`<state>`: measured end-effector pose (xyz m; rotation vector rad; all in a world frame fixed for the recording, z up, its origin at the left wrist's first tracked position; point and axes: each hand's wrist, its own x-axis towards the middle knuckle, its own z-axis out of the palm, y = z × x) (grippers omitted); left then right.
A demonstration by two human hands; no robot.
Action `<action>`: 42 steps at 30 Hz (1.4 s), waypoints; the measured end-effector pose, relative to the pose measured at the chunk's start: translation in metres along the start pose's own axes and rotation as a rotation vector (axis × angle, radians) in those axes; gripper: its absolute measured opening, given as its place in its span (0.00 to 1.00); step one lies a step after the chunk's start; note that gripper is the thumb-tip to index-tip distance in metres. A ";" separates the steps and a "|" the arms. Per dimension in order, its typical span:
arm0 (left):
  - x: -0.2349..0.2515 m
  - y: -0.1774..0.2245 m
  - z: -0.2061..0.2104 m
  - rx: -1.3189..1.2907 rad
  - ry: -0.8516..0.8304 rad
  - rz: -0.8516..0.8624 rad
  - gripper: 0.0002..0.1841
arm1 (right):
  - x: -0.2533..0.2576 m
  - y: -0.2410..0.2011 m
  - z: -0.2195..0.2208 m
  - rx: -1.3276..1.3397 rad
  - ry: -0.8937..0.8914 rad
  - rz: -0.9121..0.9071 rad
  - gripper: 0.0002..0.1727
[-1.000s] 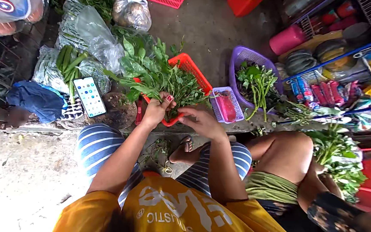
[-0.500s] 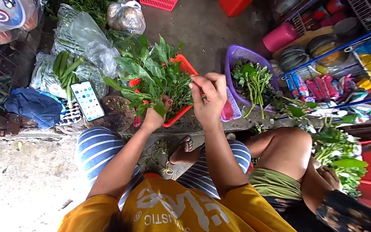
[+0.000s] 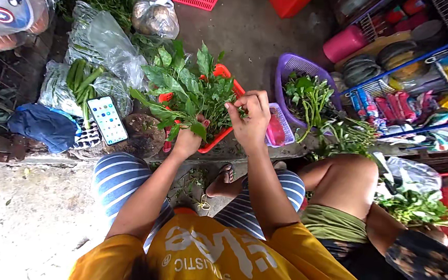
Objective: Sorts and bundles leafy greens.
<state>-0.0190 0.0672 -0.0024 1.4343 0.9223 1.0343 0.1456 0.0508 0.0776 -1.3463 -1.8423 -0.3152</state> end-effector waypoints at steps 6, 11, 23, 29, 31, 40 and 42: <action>-0.001 0.002 0.002 0.079 -0.020 -0.028 0.11 | -0.002 -0.001 -0.003 0.072 0.015 -0.025 0.11; -0.004 0.014 0.000 -0.117 -0.095 -0.140 0.12 | -0.008 0.005 -0.001 0.171 0.092 0.091 0.10; -0.002 0.011 0.014 -0.608 -0.076 -0.345 0.14 | -0.057 -0.029 0.013 0.614 -0.243 0.747 0.10; -0.005 0.016 0.009 -0.694 -0.130 -0.371 0.16 | -0.050 -0.022 0.005 0.260 -0.443 0.402 0.10; -0.004 0.010 0.011 -0.693 -0.143 -0.360 0.17 | -0.054 -0.024 0.008 0.232 -0.498 0.344 0.10; 0.010 0.019 -0.033 -0.759 0.212 -0.278 0.15 | -0.062 0.017 -0.001 0.456 -0.572 0.577 0.18; 0.012 0.023 -0.047 -0.839 0.303 -0.282 0.15 | -0.067 0.039 0.009 0.417 -0.502 0.656 0.17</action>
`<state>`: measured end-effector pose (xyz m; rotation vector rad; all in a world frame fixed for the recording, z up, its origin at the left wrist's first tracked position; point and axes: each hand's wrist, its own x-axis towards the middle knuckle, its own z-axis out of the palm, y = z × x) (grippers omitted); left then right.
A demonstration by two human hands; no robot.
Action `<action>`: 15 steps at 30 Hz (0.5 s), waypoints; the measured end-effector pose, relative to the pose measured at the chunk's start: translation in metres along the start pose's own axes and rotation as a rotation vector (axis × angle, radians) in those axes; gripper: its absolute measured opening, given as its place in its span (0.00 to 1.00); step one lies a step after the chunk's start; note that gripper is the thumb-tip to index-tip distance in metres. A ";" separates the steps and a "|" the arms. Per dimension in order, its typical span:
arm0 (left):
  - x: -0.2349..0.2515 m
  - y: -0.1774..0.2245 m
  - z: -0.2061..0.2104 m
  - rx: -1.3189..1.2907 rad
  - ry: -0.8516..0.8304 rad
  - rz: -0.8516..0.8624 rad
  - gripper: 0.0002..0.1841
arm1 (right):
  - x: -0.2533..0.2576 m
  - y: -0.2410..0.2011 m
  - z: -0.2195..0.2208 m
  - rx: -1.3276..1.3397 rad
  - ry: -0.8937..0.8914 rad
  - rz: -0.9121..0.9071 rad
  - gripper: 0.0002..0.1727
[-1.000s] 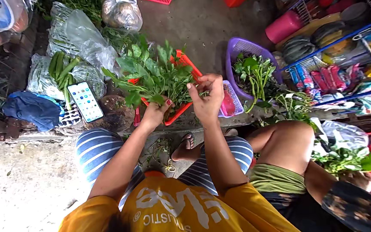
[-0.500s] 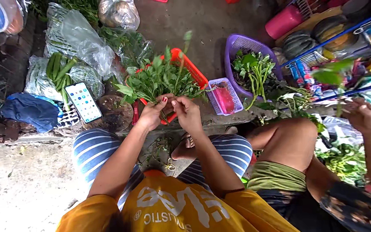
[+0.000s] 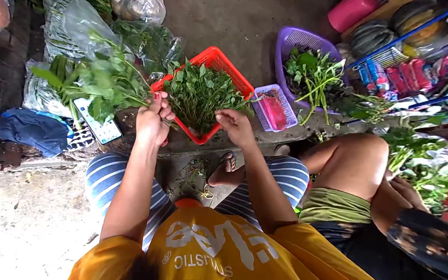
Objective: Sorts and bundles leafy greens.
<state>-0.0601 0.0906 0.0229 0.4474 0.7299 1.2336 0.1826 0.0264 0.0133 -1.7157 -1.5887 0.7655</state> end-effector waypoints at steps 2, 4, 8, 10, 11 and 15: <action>0.000 0.006 -0.002 -0.049 0.030 -0.019 0.17 | 0.017 0.018 0.005 -0.022 0.054 0.085 0.14; -0.002 0.008 -0.002 -0.080 0.010 -0.065 0.20 | 0.032 0.025 0.018 -0.074 0.052 0.182 0.14; -0.003 0.006 -0.002 -0.091 -0.057 -0.093 0.25 | 0.065 0.022 0.058 -0.239 -0.021 0.258 0.17; -0.002 0.006 -0.001 -0.085 -0.066 -0.096 0.26 | 0.088 0.021 0.076 -0.354 -0.046 0.360 0.19; -0.002 0.006 -0.001 -0.079 -0.073 -0.102 0.26 | 0.099 0.021 0.082 -0.416 -0.072 0.445 0.21; -0.001 0.007 -0.003 -0.058 -0.102 -0.125 0.24 | 0.121 0.040 0.093 -0.417 -0.174 0.568 0.22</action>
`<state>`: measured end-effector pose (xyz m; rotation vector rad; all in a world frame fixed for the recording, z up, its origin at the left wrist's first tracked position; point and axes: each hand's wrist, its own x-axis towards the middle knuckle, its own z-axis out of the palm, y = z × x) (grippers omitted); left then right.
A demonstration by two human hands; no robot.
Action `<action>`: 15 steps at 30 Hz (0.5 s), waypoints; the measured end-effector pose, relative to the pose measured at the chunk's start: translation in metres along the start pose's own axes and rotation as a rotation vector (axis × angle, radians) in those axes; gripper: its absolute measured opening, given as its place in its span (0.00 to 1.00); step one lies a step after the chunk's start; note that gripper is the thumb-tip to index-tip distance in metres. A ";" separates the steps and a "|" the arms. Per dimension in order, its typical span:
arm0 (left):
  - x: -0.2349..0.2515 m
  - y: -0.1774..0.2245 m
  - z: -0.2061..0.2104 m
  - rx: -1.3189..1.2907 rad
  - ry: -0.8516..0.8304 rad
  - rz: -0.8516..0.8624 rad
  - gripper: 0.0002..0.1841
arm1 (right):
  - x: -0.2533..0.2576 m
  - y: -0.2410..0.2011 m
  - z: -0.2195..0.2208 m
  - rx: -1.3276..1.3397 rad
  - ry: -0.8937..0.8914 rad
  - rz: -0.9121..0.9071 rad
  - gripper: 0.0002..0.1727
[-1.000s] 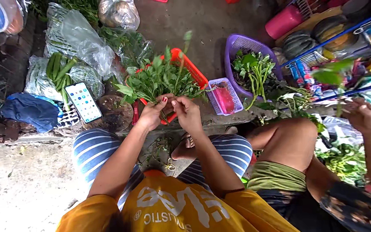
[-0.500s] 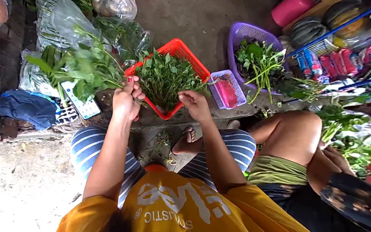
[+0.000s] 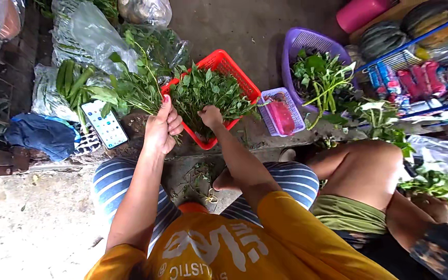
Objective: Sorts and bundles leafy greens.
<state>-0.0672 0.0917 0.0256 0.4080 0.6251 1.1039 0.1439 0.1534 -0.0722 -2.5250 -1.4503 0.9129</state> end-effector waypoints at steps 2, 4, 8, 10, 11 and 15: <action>0.001 0.002 -0.002 0.014 -0.008 0.004 0.24 | 0.004 0.010 0.001 0.211 0.041 -0.043 0.18; 0.001 0.003 -0.003 0.021 -0.005 0.014 0.24 | -0.004 0.020 -0.005 0.478 0.093 -0.084 0.16; 0.000 0.002 -0.001 0.054 -0.021 0.030 0.22 | -0.041 0.029 -0.031 0.926 0.024 -0.099 0.07; 0.001 0.000 0.000 0.070 -0.029 0.033 0.21 | -0.066 0.032 -0.046 1.029 -0.010 -0.122 0.05; 0.002 -0.002 0.000 0.078 -0.031 0.034 0.20 | -0.079 0.033 -0.052 1.051 -0.015 -0.157 0.05; 0.000 -0.006 0.006 0.114 0.001 0.038 0.19 | -0.125 0.038 -0.064 1.141 0.043 -0.329 0.08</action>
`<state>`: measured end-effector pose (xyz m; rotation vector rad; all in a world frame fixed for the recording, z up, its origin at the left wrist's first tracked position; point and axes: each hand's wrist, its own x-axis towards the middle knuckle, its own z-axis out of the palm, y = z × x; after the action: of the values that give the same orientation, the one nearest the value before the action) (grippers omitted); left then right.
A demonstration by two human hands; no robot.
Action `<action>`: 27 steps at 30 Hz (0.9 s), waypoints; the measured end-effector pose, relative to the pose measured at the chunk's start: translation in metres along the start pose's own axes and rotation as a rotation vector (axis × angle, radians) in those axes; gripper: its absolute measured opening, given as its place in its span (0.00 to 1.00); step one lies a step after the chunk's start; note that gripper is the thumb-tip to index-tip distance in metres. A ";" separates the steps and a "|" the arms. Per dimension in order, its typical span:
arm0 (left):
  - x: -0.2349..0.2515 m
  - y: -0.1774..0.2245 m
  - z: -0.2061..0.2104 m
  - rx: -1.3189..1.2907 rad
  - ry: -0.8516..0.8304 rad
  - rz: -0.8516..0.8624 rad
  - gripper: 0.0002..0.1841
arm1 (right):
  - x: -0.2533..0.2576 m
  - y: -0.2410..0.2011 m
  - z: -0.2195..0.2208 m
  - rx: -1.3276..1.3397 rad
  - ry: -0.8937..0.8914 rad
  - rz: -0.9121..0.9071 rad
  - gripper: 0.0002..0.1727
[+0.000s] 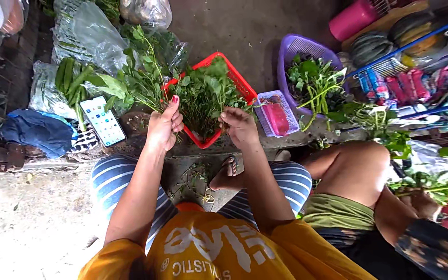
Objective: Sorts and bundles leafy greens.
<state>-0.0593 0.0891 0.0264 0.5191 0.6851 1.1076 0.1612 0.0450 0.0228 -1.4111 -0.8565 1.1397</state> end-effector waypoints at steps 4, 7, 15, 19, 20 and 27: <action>-0.002 -0.009 0.005 0.044 -0.001 0.000 0.15 | -0.001 0.006 -0.009 -0.074 0.035 -0.094 0.14; 0.000 -0.014 0.006 0.082 -0.016 0.006 0.14 | -0.002 -0.003 -0.009 -0.151 0.059 -0.168 0.14; 0.002 -0.036 0.015 0.176 -0.076 -0.078 0.04 | -0.011 -0.008 0.008 -0.215 0.058 -0.431 0.14; 0.001 -0.039 0.022 0.219 -0.080 -0.118 0.07 | -0.025 -0.010 0.029 -0.379 -0.016 -0.507 0.14; 0.002 -0.040 0.023 0.205 -0.071 -0.124 0.07 | -0.027 -0.007 0.034 -0.401 -0.025 -0.511 0.13; 0.006 -0.036 0.017 0.122 -0.020 -0.123 0.03 | -0.023 0.009 0.050 -0.440 -0.010 -0.585 0.08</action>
<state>-0.0226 0.0805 0.0118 0.5837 0.7608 0.9483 0.1066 0.0369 0.0204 -1.3581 -1.4721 0.5268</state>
